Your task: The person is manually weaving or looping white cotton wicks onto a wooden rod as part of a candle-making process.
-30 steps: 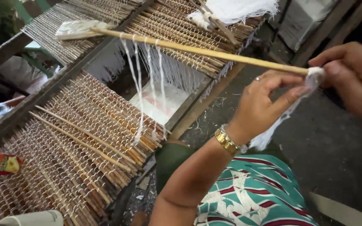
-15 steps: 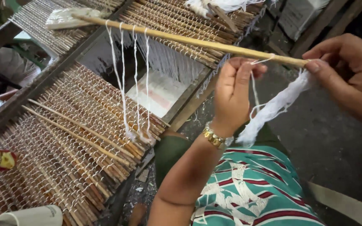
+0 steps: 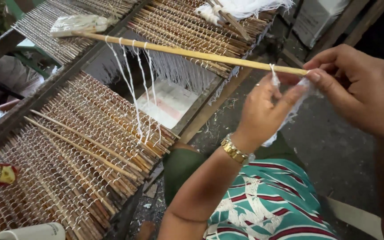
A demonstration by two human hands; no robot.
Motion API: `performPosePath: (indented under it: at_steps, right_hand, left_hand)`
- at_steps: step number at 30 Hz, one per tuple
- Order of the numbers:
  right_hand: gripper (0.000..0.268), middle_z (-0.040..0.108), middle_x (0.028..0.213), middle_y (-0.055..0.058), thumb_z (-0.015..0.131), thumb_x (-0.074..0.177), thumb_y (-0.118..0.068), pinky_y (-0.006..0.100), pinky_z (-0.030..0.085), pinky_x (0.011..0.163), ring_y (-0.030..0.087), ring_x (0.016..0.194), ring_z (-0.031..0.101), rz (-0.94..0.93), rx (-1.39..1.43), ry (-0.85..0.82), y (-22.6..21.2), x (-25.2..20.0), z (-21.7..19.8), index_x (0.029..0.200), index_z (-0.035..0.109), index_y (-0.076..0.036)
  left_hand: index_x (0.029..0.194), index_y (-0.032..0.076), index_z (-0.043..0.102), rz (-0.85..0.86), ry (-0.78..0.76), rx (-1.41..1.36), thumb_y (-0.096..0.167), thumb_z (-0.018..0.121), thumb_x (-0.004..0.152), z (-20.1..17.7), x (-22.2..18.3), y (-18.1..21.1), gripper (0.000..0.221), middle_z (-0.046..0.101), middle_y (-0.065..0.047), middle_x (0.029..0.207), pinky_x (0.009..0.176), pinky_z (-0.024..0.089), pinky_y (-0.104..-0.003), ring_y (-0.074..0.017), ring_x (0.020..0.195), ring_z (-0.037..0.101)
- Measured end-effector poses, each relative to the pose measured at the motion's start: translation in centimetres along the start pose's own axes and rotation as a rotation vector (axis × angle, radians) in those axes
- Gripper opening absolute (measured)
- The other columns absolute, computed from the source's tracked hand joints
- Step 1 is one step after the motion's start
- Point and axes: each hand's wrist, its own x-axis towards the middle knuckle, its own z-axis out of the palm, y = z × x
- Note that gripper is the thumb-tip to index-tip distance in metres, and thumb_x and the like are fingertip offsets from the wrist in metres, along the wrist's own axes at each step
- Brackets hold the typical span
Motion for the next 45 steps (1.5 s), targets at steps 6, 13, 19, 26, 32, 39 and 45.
performPosePath:
  at_steps: [6,13,19,26,32,39,45]
  right_hand:
    - [0.030,0.067,0.085,0.008,0.051,0.113,-0.015,0.041,0.043,0.062,0.024,0.071,0.062,0.037,-0.041,-0.020,-0.4,0.1,-0.4,0.136,0.070,-0.010]
    - [0.032,0.069,0.099,0.007,0.060,0.110,-0.026,0.040,0.047,0.068,0.022,0.083,0.065,0.010,-0.009,-0.047,0.1,0.2,0.3,0.136,0.067,-0.009]
    - [0.023,0.069,0.099,0.001,0.064,0.111,-0.022,0.036,0.044,0.069,0.018,0.080,0.062,0.048,-0.017,0.044,0.0,0.0,0.2,0.130,0.073,-0.012]
    - [0.030,0.070,0.091,0.006,0.062,0.110,-0.031,0.039,0.045,0.062,0.022,0.077,0.065,0.029,-0.031,-0.037,-0.7,0.5,0.1,0.131,0.069,-0.011]
    - [0.030,0.069,0.080,-0.001,0.067,0.107,-0.040,0.035,0.043,0.059,0.017,0.070,0.065,0.055,-0.136,-0.004,-0.8,0.1,0.4,0.129,0.073,-0.021]
    - [0.033,0.068,0.097,0.002,0.067,0.110,-0.027,0.035,0.043,0.063,0.018,0.073,0.062,-0.009,-0.072,0.034,-0.4,0.0,0.1,0.139,0.073,-0.012]
    - [0.034,0.071,0.101,0.005,0.068,0.110,-0.025,0.036,0.047,0.065,0.020,0.080,0.066,-0.029,-0.078,0.034,-0.2,0.0,0.4,0.140,0.071,-0.009]
  left_hand:
    - [0.111,0.013,0.067,0.113,0.163,-0.287,0.031,0.049,0.111,-0.8,0.1,-1.2,0.026,0.073,-0.001,0.109,0.096,0.058,-0.031,-0.0152,0.104,0.070]
    - [0.106,0.014,0.068,0.167,0.028,-0.076,0.038,0.060,0.100,-0.1,0.0,-1.9,0.026,0.070,-0.004,0.114,0.103,0.055,-0.036,-0.0197,0.114,0.068]
    - [0.113,0.005,0.062,0.007,0.230,-0.559,0.025,0.055,0.108,-1.0,0.0,-1.0,0.022,0.072,-0.011,0.107,0.085,0.059,-0.030,-0.0194,0.098,0.070]
    - [0.116,0.015,0.067,0.104,0.037,-0.264,0.035,0.058,0.105,-0.3,-0.2,-2.2,0.024,0.068,0.001,0.101,0.080,0.054,-0.027,-0.0120,0.090,0.064]
    - [0.113,0.015,0.066,0.060,0.096,-0.204,0.038,0.055,0.104,-1.9,-0.3,-0.7,0.028,0.060,0.002,0.089,0.069,0.044,-0.029,-0.0121,0.079,0.055]
    - [0.114,0.009,0.066,-0.081,-0.044,-0.361,0.043,0.058,0.098,-2.5,-0.1,-0.4,0.038,0.062,-0.004,0.092,0.057,0.052,-0.023,-0.0123,0.068,0.060]
    - [0.108,0.012,0.067,-0.244,0.045,-0.421,0.038,0.062,0.097,-2.4,-0.2,0.6,0.029,0.053,0.008,0.065,0.036,0.026,-0.019,-0.0028,0.046,0.037]
